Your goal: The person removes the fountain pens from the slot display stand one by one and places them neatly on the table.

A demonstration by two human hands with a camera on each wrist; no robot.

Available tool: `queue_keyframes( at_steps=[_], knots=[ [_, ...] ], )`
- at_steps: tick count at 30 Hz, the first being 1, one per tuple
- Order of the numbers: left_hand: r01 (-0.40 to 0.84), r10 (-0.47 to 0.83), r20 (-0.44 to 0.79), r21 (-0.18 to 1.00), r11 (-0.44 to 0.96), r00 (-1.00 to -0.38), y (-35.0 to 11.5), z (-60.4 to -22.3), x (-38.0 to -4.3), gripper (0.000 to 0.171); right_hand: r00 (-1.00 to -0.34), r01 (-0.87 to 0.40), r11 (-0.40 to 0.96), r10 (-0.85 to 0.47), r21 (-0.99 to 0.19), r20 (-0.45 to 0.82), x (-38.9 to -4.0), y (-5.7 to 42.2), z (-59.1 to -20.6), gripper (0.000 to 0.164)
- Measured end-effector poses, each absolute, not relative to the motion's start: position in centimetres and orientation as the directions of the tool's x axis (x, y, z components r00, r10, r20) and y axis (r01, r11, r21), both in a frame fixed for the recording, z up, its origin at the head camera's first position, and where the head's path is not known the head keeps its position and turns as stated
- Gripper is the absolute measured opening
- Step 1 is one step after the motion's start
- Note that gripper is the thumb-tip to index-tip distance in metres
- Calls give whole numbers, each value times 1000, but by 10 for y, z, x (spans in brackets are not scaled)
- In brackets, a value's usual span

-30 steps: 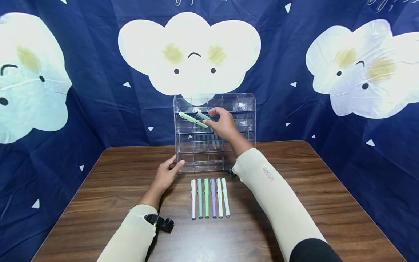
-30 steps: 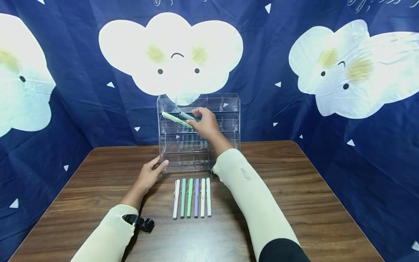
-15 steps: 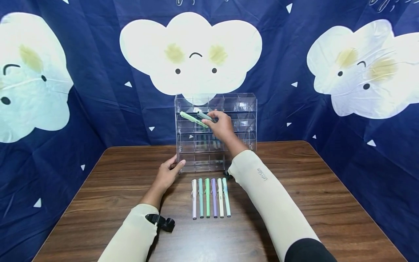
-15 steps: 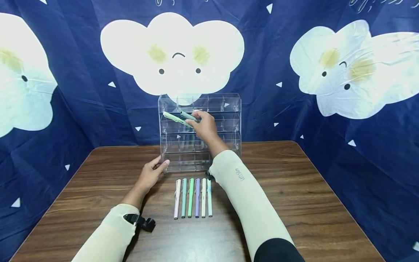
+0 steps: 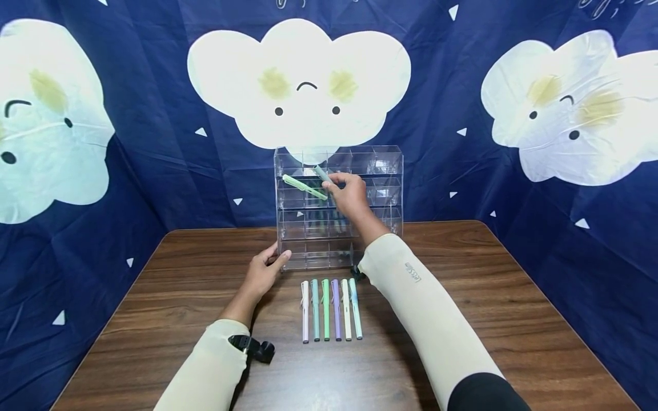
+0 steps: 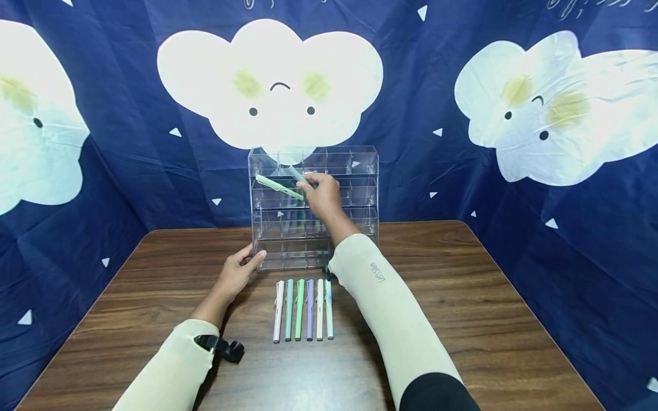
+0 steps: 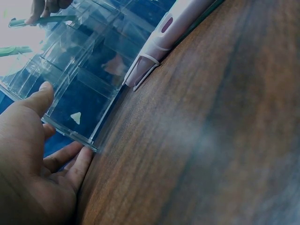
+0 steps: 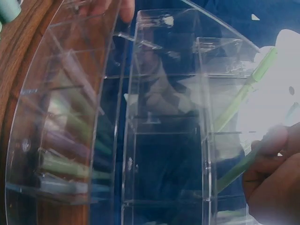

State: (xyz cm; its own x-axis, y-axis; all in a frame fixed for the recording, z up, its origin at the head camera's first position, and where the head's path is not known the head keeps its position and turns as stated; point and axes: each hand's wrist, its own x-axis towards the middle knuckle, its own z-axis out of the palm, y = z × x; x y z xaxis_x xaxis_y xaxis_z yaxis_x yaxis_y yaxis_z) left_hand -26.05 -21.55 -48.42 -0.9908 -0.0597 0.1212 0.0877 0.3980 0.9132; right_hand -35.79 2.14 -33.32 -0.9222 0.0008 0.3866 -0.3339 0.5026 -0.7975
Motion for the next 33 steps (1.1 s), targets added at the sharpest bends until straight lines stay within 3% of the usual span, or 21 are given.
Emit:
queue_keyframes(
  at_steps=[14, 24, 33],
  knots=[
    [66, -59, 98, 917, 394, -993, -215, -482, -259, 65, -886, -412, 414, 25, -812, 463, -351, 26, -316, 26],
    [72, -60, 106, 911, 406, -993, -217, -484, -259, 67, -760, -625, 268, 4, -733, 650, -343, 25, -303, 28],
    [59, -52, 87, 915, 399, -995, -217, -483, -259, 68, -695, -696, 256, -3, -671, 719, -330, 27, -291, 26]
  ],
)
